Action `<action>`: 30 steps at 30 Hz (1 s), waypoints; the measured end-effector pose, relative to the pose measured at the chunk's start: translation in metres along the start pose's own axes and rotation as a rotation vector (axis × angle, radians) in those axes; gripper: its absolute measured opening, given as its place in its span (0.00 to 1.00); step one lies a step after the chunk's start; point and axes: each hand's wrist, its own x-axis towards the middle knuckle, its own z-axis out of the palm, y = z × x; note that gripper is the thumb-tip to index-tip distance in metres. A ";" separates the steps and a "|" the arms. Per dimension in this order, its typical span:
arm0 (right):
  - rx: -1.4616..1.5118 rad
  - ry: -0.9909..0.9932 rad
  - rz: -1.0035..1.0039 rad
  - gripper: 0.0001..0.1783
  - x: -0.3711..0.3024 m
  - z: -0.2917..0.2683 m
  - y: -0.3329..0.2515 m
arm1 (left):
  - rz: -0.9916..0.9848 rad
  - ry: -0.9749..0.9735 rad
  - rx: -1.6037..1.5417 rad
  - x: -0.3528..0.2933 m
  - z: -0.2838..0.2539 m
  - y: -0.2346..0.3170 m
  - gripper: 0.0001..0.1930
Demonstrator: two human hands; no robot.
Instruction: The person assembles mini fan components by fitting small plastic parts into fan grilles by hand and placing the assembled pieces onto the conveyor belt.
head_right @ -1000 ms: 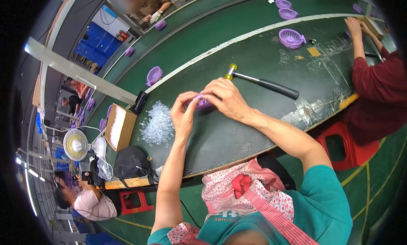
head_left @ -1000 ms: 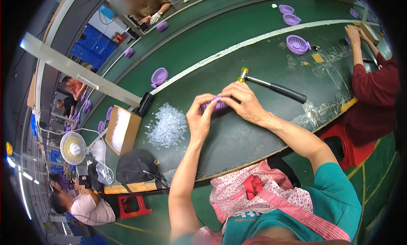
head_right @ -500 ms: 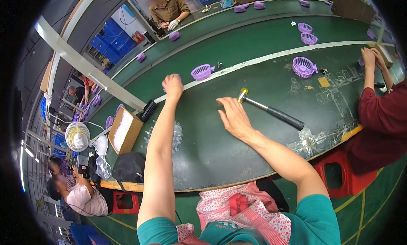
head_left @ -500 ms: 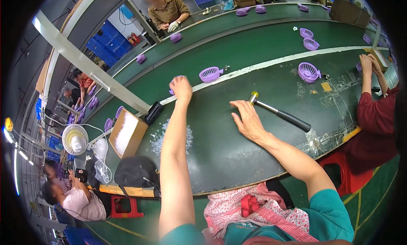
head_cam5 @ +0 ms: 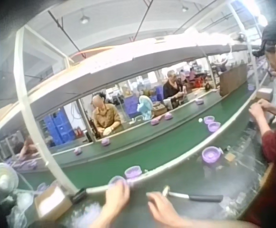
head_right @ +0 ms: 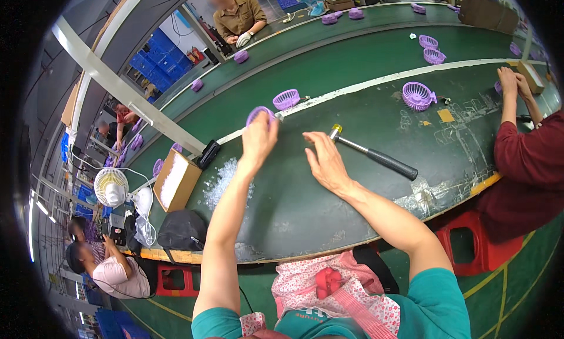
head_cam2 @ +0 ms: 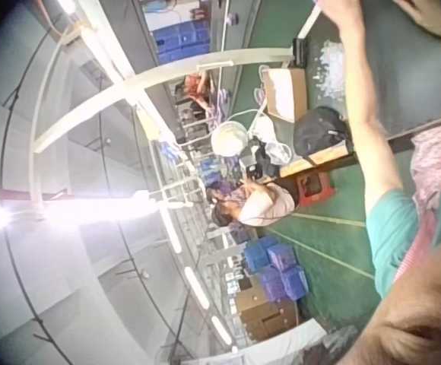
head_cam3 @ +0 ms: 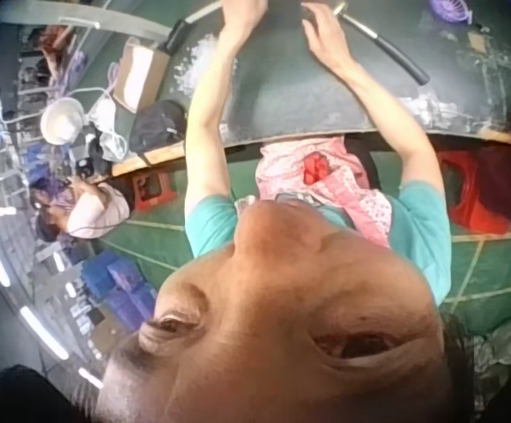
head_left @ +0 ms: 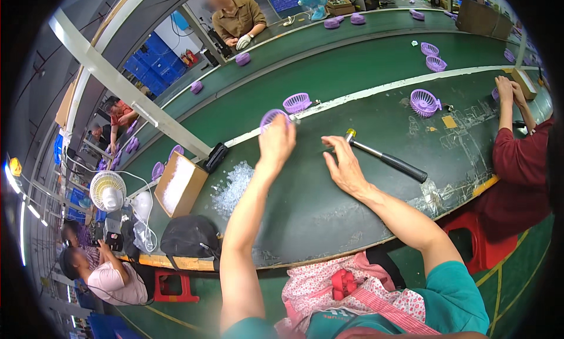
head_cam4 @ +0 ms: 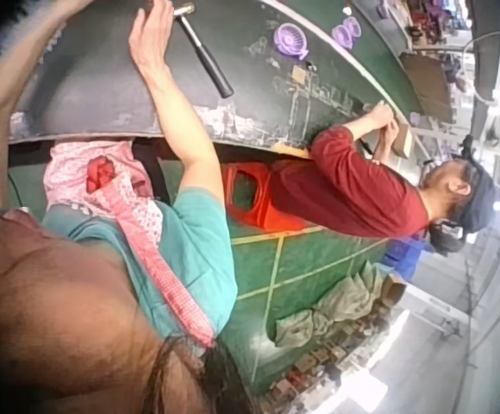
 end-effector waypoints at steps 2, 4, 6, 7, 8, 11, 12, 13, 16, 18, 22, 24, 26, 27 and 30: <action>0.066 0.085 0.035 0.20 0.000 0.004 0.007 | -0.037 -0.119 -0.037 -0.032 -0.007 0.030 0.13; 0.117 0.115 0.082 0.19 0.001 0.003 0.013 | -0.070 -0.264 -0.118 -0.061 -0.009 0.046 0.14; 0.137 0.124 0.123 0.17 0.001 0.002 0.017 | -0.163 -0.375 -0.390 -0.078 -0.018 0.053 0.11; 0.134 0.114 0.137 0.17 0.002 0.003 0.018 | -0.103 -0.293 -0.460 -0.090 -0.014 0.043 0.10; 0.129 0.109 0.127 0.17 0.002 0.002 0.021 | -0.088 -0.347 -0.539 -0.094 -0.019 0.039 0.10; 0.126 0.094 0.146 0.15 0.004 0.002 0.020 | 0.175 -0.384 -0.420 -0.102 -0.031 0.026 0.21; 0.121 0.076 0.149 0.15 0.006 0.002 0.017 | 0.285 -0.366 -0.431 -0.101 -0.031 0.024 0.26; 0.116 0.057 0.151 0.14 0.005 0.003 0.017 | 0.278 -0.372 -0.441 -0.103 -0.032 0.024 0.26; 0.096 0.036 0.157 0.12 0.002 -0.001 0.020 | 0.326 -0.407 -0.280 -0.102 -0.032 0.024 0.24; 0.086 0.014 0.169 0.12 0.001 -0.003 0.016 | 0.307 -0.366 -0.281 -0.104 -0.030 0.024 0.21; 0.140 -0.079 0.297 0.11 -0.002 -0.004 0.003 | 0.216 -0.203 -0.265 -0.111 -0.018 0.022 0.15; 0.167 -0.134 0.339 0.12 -0.004 -0.007 -0.002 | 0.221 -0.151 -0.259 -0.113 -0.011 0.025 0.15; 0.110 -0.292 0.294 0.15 -0.004 -0.010 -0.008 | 0.230 -0.034 -0.261 -0.112 -0.006 0.028 0.14; 0.110 -0.292 0.293 0.15 -0.005 -0.012 -0.013 | 0.230 -0.032 -0.260 -0.113 -0.005 0.029 0.14; -0.089 -0.423 0.113 0.15 -0.008 -0.014 -0.019 | 0.247 0.035 -0.173 -0.114 -0.005 0.031 0.13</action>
